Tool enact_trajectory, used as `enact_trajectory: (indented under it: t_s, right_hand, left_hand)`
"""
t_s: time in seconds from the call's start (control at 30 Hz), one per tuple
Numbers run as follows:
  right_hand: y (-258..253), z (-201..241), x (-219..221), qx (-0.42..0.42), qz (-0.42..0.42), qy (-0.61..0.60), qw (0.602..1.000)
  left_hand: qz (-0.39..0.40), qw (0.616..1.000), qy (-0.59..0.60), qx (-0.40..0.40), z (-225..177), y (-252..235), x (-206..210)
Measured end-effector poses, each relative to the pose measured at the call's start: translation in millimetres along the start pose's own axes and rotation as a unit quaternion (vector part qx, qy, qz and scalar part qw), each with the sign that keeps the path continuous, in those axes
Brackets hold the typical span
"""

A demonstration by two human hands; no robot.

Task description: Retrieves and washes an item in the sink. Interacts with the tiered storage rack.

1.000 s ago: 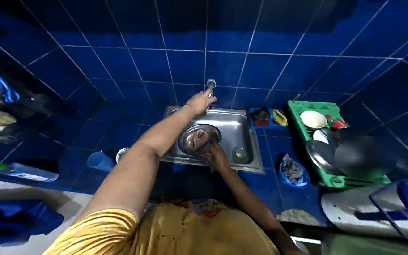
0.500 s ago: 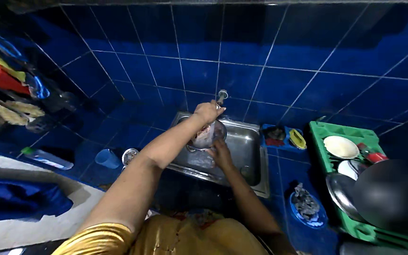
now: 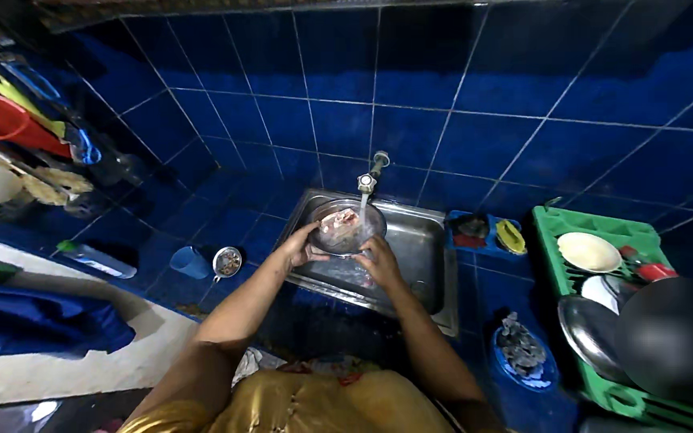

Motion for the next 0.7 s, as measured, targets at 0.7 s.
enact_trajectory:
  t_s: [0.7]
  right_hand:
    - [-11.5,32.0,-51.8,0.037,0.090,-0.066,0.993]
  left_hand:
    - [-0.102,0.988,0.088,0.073,-3.8,26.5,9.2]
Point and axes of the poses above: each hand's wrist, its own y-axis away from the middle knuckle, its own x-axis out of the palm, z = x × y, the point moved 6 cm from there along -y, towards the middle knuckle, and after that the axes turned 13 degrees about -y, right-handed, at the moved point
